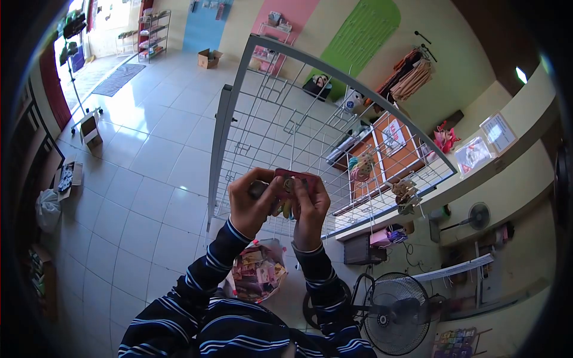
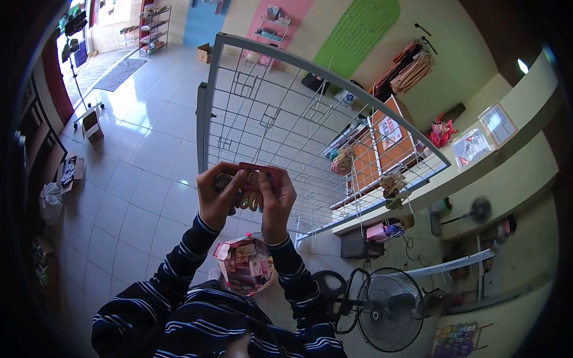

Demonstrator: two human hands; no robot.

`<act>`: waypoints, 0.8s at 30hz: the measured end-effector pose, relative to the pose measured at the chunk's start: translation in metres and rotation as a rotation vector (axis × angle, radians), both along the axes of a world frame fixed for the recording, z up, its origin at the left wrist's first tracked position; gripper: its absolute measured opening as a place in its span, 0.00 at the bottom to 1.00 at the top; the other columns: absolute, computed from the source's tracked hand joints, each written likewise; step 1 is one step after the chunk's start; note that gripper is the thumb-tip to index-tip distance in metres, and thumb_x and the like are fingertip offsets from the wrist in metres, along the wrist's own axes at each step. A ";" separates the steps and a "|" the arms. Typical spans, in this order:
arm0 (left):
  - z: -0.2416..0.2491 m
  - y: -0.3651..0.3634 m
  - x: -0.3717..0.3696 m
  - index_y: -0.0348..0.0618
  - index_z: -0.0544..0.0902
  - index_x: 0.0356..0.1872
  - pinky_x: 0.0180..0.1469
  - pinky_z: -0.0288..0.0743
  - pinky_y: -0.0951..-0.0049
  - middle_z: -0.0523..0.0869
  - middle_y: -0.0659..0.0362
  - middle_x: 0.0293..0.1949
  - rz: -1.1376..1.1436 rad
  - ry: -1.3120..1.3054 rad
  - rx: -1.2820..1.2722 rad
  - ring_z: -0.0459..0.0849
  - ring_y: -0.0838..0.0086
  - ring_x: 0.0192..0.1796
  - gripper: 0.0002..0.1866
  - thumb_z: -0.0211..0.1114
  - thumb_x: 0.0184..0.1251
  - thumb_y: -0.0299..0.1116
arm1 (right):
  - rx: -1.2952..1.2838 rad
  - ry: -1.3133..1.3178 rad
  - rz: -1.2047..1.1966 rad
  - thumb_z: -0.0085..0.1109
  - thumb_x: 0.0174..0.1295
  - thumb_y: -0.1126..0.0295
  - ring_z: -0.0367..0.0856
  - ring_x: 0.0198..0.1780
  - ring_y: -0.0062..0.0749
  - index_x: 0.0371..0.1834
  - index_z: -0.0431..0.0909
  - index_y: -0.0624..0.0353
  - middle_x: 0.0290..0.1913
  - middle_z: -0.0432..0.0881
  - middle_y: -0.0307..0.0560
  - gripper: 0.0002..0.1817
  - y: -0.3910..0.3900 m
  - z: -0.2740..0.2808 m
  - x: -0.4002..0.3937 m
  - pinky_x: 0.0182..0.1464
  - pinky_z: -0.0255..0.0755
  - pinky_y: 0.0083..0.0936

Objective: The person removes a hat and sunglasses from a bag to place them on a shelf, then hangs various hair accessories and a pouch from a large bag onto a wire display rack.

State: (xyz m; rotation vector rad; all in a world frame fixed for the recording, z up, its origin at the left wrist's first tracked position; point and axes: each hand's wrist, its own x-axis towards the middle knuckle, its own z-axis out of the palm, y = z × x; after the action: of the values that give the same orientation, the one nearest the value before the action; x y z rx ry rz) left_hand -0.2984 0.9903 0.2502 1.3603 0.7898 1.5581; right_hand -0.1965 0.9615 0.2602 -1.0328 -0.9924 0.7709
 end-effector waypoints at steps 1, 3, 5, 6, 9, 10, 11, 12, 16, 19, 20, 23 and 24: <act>-0.001 0.001 0.000 0.34 0.75 0.26 0.20 0.64 0.88 0.75 0.63 0.17 -0.003 -0.015 -0.010 0.71 0.87 0.18 0.06 0.60 0.51 0.28 | 0.007 0.004 0.010 0.50 0.54 0.73 0.68 0.25 0.11 0.31 0.69 0.62 0.26 0.73 0.36 0.05 0.001 -0.001 0.000 0.25 0.62 0.07; -0.002 0.001 0.001 0.34 0.75 0.27 0.20 0.64 0.88 0.75 0.63 0.17 -0.013 -0.028 -0.024 0.71 0.87 0.18 0.07 0.60 0.51 0.28 | 0.011 0.010 0.011 0.50 0.55 0.73 0.67 0.24 0.10 0.31 0.69 0.62 0.26 0.73 0.36 0.05 0.001 -0.002 0.000 0.24 0.61 0.06; -0.004 0.001 0.001 0.34 0.75 0.27 0.20 0.63 0.88 0.75 0.63 0.17 0.008 -0.011 0.004 0.71 0.87 0.19 0.06 0.59 0.51 0.27 | 0.028 -0.010 0.000 0.50 0.55 0.72 0.65 0.23 0.08 0.31 0.70 0.61 0.26 0.73 0.35 0.04 0.000 0.000 -0.002 0.22 0.58 0.05; -0.005 0.000 0.000 0.34 0.75 0.27 0.20 0.63 0.88 0.75 0.63 0.17 0.004 -0.007 0.007 0.71 0.87 0.19 0.06 0.59 0.51 0.27 | 0.031 -0.007 -0.004 0.50 0.55 0.72 0.65 0.23 0.08 0.31 0.70 0.61 0.26 0.73 0.35 0.04 0.000 0.000 -0.005 0.22 0.58 0.05; -0.005 -0.008 0.003 0.36 0.76 0.30 0.25 0.67 0.81 0.78 0.55 0.25 0.255 0.050 0.116 0.77 0.76 0.25 0.07 0.59 0.47 0.23 | 0.009 0.062 -0.049 0.51 0.54 0.72 0.53 0.14 0.06 0.28 0.70 0.58 0.20 0.69 0.31 0.03 -0.015 -0.001 0.001 0.14 0.44 0.08; 0.000 -0.017 0.002 0.36 0.76 0.32 0.29 0.69 0.78 0.77 0.52 0.29 0.330 0.087 0.198 0.78 0.71 0.30 0.10 0.60 0.44 0.22 | 0.005 0.081 -0.116 0.51 0.53 0.71 0.60 0.16 0.08 0.29 0.69 0.57 0.23 0.70 0.32 0.04 -0.030 0.003 0.012 0.16 0.50 0.07; 0.001 -0.024 0.004 0.36 0.76 0.33 0.30 0.70 0.77 0.77 0.52 0.29 0.352 0.081 0.319 0.78 0.70 0.30 0.11 0.60 0.43 0.22 | 0.062 0.101 -0.248 0.50 0.53 0.70 0.64 0.20 0.11 0.30 0.69 0.58 0.25 0.71 0.34 0.05 -0.046 0.004 0.028 0.19 0.55 0.08; 0.000 -0.029 0.007 0.36 0.77 0.33 0.31 0.71 0.76 0.77 0.51 0.29 0.382 0.069 0.434 0.78 0.69 0.30 0.12 0.61 0.42 0.21 | 0.115 0.117 -0.371 0.50 0.53 0.69 0.69 0.24 0.14 0.31 0.69 0.58 0.27 0.71 0.36 0.06 -0.059 0.006 0.047 0.23 0.60 0.09; 0.008 -0.040 0.045 0.38 0.77 0.33 0.26 0.71 0.77 0.77 0.53 0.29 0.026 0.127 0.519 0.78 0.69 0.25 0.13 0.62 0.40 0.21 | 0.192 0.019 -0.520 0.49 0.53 0.68 0.71 0.29 0.18 0.28 0.68 0.60 0.27 0.71 0.38 0.06 -0.081 0.011 0.117 0.32 0.65 0.14; 0.010 -0.030 0.087 0.41 0.77 0.33 0.24 0.70 0.78 0.77 0.56 0.29 -0.119 0.119 0.474 0.77 0.70 0.23 0.12 0.60 0.43 0.21 | 0.129 0.006 -0.524 0.49 0.53 0.70 0.69 0.26 0.13 0.29 0.69 0.58 0.26 0.71 0.35 0.04 -0.065 -0.004 0.142 0.24 0.60 0.09; 0.011 -0.030 0.092 0.41 0.77 0.33 0.24 0.70 0.78 0.77 0.56 0.29 -0.124 0.112 0.487 0.77 0.70 0.23 0.12 0.60 0.43 0.21 | 0.107 0.087 -0.492 0.49 0.53 0.70 0.68 0.25 0.11 0.29 0.69 0.57 0.25 0.71 0.34 0.04 -0.059 -0.006 0.145 0.22 0.58 0.07; 0.006 -0.037 0.093 0.37 0.76 0.32 0.30 0.70 0.78 0.78 0.56 0.28 -0.178 0.128 0.377 0.78 0.71 0.28 0.10 0.58 0.43 0.19 | 0.141 0.090 -0.456 0.51 0.52 0.69 0.68 0.26 0.13 0.30 0.69 0.58 0.27 0.71 0.34 0.06 -0.054 -0.002 0.141 0.25 0.60 0.08; 0.001 -0.037 0.092 0.37 0.76 0.32 0.30 0.70 0.78 0.78 0.56 0.28 -0.187 0.131 0.378 0.78 0.71 0.28 0.10 0.58 0.43 0.19 | 0.157 0.078 -0.441 0.51 0.52 0.69 0.69 0.28 0.15 0.31 0.69 0.58 0.28 0.71 0.35 0.06 -0.053 0.000 0.138 0.28 0.62 0.09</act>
State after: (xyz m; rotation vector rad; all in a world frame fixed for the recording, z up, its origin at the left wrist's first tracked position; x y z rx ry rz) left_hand -0.2066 0.9530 0.2514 1.7705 0.4393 1.5311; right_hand -0.0583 0.9082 0.2601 -1.0276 -0.7101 0.3605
